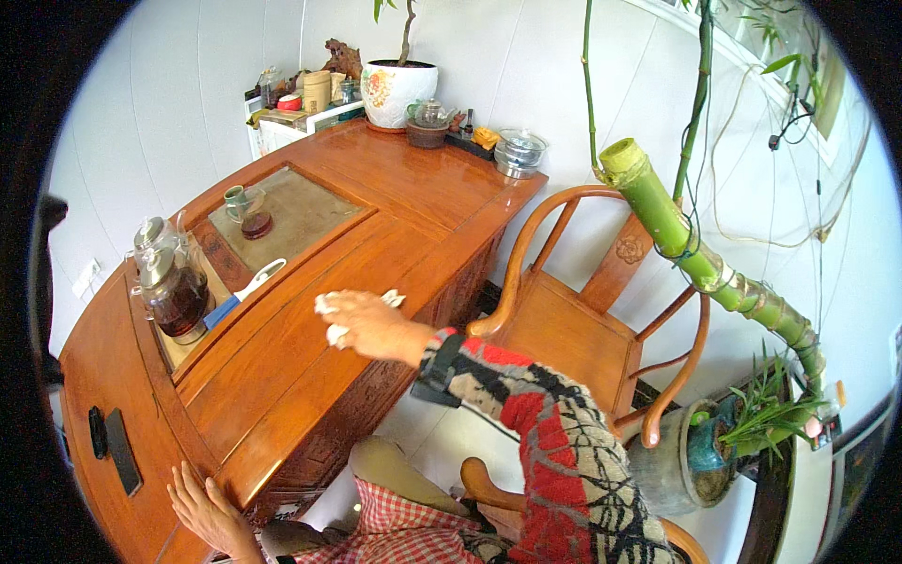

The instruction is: The person wipes a wooden table with a cloth, moving around the table to clean different sections. They briefly shift a chair to access the side of the table and continue wiping the surface.

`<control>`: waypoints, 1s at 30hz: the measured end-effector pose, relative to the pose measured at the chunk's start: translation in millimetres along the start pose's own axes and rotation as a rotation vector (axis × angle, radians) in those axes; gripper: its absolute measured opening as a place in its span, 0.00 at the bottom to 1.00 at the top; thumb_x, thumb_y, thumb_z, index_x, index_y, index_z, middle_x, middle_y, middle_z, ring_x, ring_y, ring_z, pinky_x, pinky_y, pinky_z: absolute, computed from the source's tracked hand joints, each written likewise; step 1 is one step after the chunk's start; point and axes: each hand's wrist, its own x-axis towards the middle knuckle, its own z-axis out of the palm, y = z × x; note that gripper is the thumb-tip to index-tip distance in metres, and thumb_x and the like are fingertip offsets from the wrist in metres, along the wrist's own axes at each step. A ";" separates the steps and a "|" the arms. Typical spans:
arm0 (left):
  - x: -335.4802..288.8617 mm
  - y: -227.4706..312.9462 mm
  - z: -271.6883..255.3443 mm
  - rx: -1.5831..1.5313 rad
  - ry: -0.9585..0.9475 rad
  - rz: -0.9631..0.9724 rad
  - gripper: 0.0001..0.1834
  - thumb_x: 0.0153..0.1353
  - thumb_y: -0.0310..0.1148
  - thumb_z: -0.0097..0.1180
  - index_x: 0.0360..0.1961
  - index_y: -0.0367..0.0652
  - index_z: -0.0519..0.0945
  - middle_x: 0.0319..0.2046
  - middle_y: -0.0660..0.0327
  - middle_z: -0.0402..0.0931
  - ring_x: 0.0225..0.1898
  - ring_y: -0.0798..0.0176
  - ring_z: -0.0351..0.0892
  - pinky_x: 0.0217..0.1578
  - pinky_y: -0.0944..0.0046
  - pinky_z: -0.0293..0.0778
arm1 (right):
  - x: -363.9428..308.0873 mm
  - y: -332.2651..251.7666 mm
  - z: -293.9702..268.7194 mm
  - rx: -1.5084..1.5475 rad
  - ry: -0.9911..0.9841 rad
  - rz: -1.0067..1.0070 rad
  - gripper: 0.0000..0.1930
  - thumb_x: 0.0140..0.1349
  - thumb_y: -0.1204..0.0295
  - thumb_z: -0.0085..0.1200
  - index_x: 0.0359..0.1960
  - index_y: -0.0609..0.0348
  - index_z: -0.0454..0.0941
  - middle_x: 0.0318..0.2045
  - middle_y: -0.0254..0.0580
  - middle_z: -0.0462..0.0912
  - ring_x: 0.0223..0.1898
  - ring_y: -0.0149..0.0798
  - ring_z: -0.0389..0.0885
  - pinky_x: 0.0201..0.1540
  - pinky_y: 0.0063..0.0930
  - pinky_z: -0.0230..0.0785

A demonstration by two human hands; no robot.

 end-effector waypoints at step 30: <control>20.2 182.0 -12.6 -0.165 -0.053 0.415 0.36 0.78 0.62 0.35 0.72 0.49 0.73 0.73 0.56 0.69 0.75 0.39 0.60 0.73 0.36 0.52 | -106.3 210.5 -98.8 -0.142 0.156 0.418 0.21 0.64 0.62 0.59 0.59 0.49 0.82 0.68 0.41 0.75 0.65 0.52 0.71 0.68 0.48 0.60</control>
